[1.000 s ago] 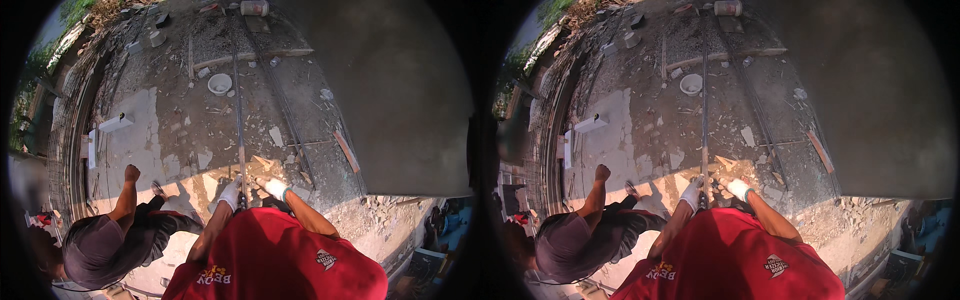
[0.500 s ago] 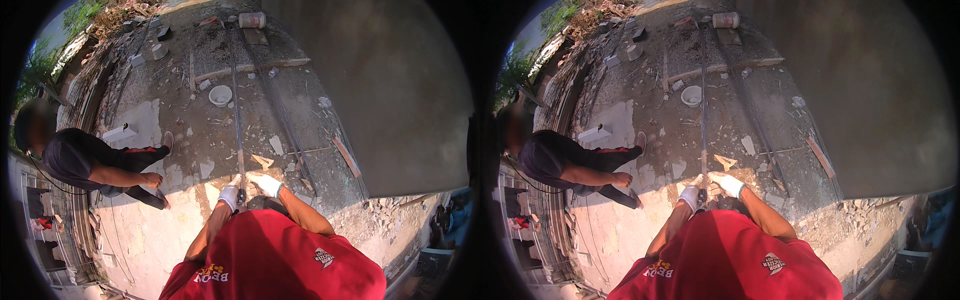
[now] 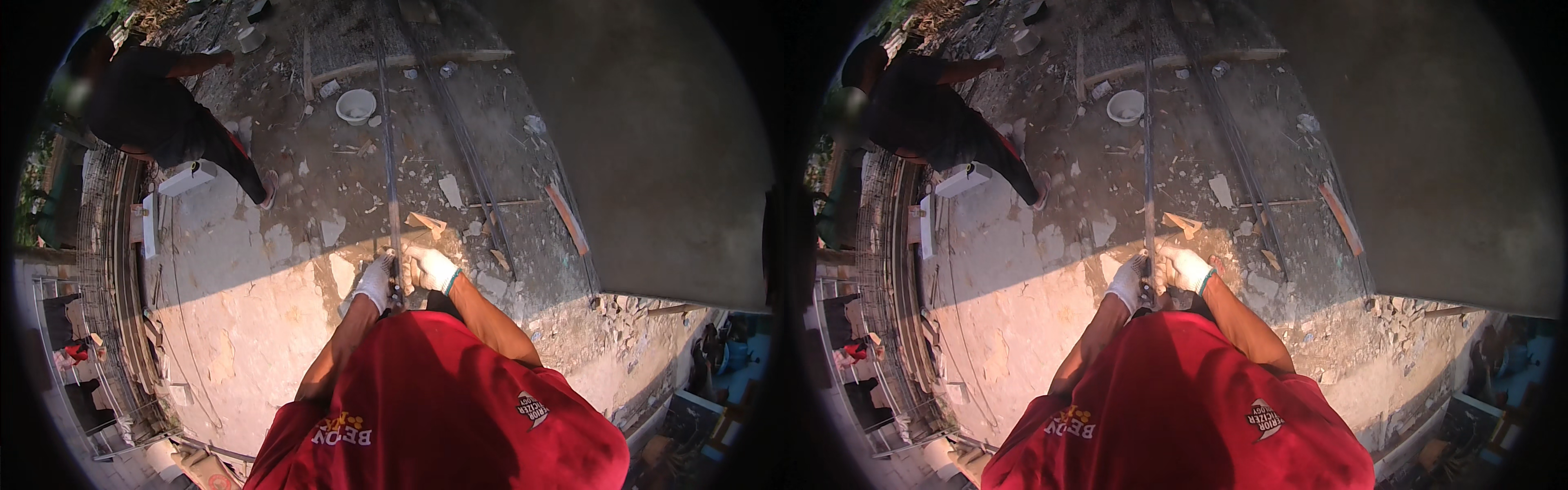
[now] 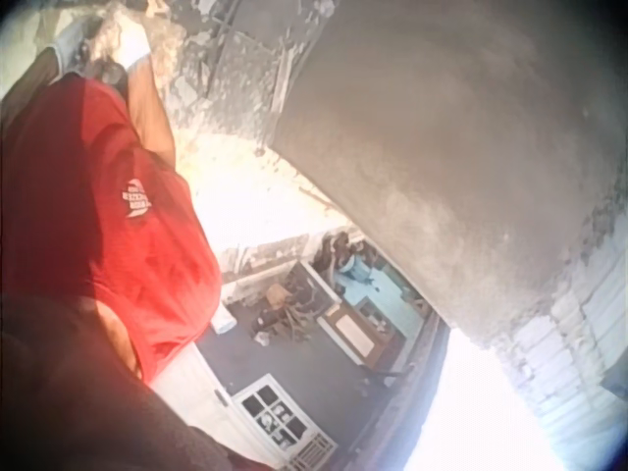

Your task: The person sits on the ground and uses pliers to twist wire ties around the intersections of a rebar mesh. They then stand up, walk across the construction site, and pick up a long metal rod before returning to the mesh to continue working.

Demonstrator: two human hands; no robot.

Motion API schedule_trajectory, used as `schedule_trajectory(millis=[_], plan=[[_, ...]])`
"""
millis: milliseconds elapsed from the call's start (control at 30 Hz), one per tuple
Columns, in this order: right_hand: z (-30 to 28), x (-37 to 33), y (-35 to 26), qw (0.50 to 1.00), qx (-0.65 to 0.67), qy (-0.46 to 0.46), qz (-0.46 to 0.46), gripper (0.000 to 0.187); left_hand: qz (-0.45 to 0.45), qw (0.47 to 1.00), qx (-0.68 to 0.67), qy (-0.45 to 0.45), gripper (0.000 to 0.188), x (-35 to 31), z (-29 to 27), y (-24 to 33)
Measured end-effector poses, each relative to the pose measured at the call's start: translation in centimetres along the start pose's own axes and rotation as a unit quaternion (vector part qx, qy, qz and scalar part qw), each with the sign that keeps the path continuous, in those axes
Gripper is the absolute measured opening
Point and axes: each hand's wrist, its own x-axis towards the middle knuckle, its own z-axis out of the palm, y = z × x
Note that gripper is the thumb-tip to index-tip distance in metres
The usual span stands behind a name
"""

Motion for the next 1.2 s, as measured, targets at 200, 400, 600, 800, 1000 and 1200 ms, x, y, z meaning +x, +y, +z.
schedule_trajectory(millis=[200, 400, 600, 800, 1000, 1200], plan=[[1.5, -0.5, -0.8, 0.999, 0.027, -0.03, -0.009, 0.033, 0.015, 1.0, 0.002, 0.003, 0.035, -1.3, 0.1, 0.8], [-0.3, 1.7, -0.1, 0.998, 0.024, 0.006, 0.055, 0.037, -0.006, 1.0, -0.021, 0.0, 0.037, -3.1, 1.7, 1.4], [-0.4, 2.2, 0.1, 0.997, 0.019, 0.07, 0.036, 0.027, -0.027, 1.0, -0.006, 0.012, 0.039, -4.6, 1.9, 2.0], [4.1, -1.5, -1.9, 0.953, -0.189, 0.2, -0.13, 0.017, -0.046, 0.999, -0.014, -0.014, 0.04, -1.2, -1.7, 0.5], [5.9, -1.6, -3.8, 0.924, -0.272, 0.171, -0.208, 0.036, 0.022, 0.994, -0.049, -0.097, 0.039, 0.9, -1.5, -1.2], [5.3, -0.2, -4.0, 0.923, -0.291, 0.071, -0.244, 0.037, 0.003, 0.999, -0.005, -0.053, 0.045, 3.4, -3.0, -1.4]])
